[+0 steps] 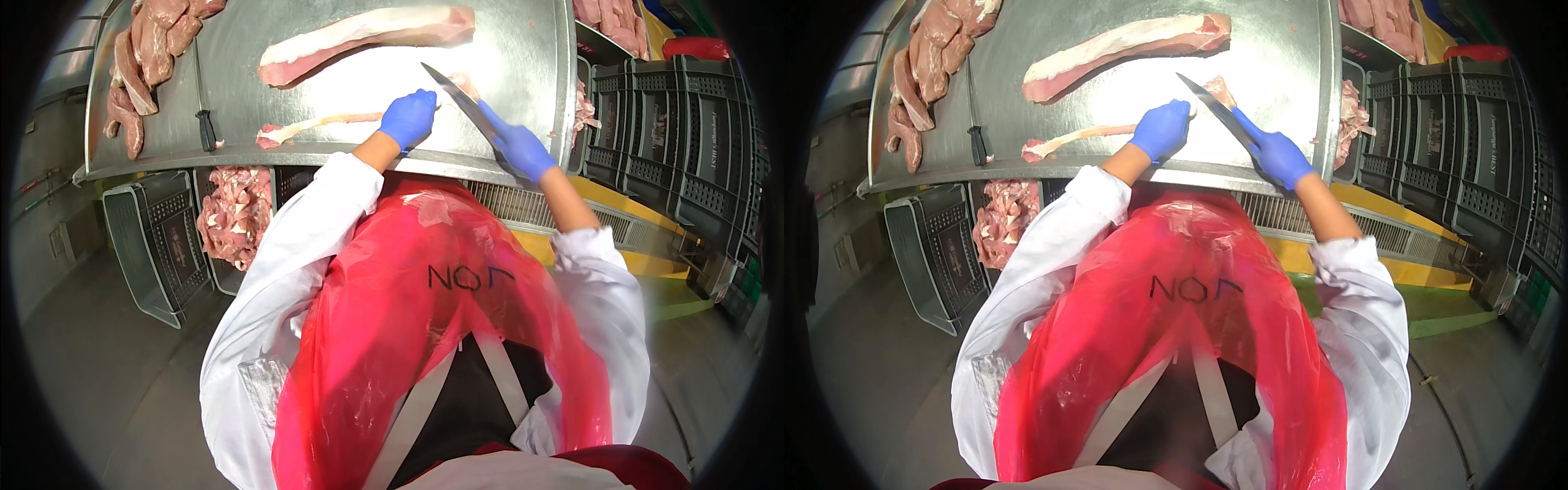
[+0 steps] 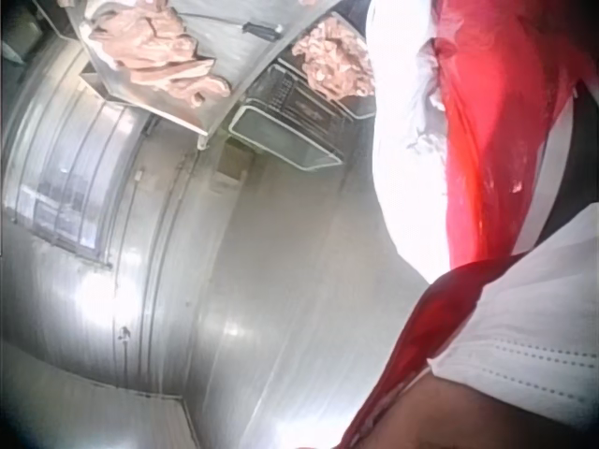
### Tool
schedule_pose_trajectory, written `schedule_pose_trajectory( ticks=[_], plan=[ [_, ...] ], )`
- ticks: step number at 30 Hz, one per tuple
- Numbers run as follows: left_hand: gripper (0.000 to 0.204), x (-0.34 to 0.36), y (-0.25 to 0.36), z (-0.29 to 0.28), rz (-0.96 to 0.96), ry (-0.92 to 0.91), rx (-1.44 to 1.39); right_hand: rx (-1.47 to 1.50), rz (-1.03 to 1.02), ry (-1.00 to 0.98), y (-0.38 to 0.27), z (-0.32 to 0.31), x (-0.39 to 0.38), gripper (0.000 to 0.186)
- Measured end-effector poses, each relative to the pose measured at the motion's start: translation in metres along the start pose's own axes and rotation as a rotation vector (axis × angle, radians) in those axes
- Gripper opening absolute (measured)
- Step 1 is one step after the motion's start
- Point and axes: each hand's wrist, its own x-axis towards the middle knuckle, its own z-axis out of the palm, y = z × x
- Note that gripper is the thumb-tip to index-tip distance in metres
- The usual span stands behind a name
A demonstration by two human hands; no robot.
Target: The person uses a knife to trim fat and connective tissue from large cuts of raw meat on a stainless steel table. They separate the lean meat from the fat and place the trimmed pieces into a metal bin below the table.
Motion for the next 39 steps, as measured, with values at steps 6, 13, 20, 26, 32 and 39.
schedule_pose_trajectory(
  ticks=[6,13,20,26,32,39],
  plan=[
    [0.018,0.004,-0.006,-0.018,0.126,-0.171,0.068,-0.122,-0.244,0.238,-0.021,0.017,0.081,0.077],
    [0.019,0.025,-0.056,-0.121,-0.101,0.076,-0.247,-0.212,-0.051,0.001,0.010,-0.006,0.018,0.079],
    [0.018,-0.041,0.008,-0.316,0.061,0.692,-0.626,-0.077,-0.106,-0.013,0.051,-0.014,0.002,0.074],
    [0.020,-0.116,-0.083,-0.306,0.070,0.421,-1.068,0.409,-0.076,0.189,0.038,-0.009,-0.022,0.077],
    [0.048,-0.168,-0.135,-0.113,-0.320,0.430,-0.075,0.473,0.106,0.228,0.002,-0.011,-0.028,0.076],
    [0.040,-0.076,-0.074,-0.035,-0.217,0.370,0.078,0.039,-0.210,0.038,-0.073,0.010,0.020,0.070]
  ],
)
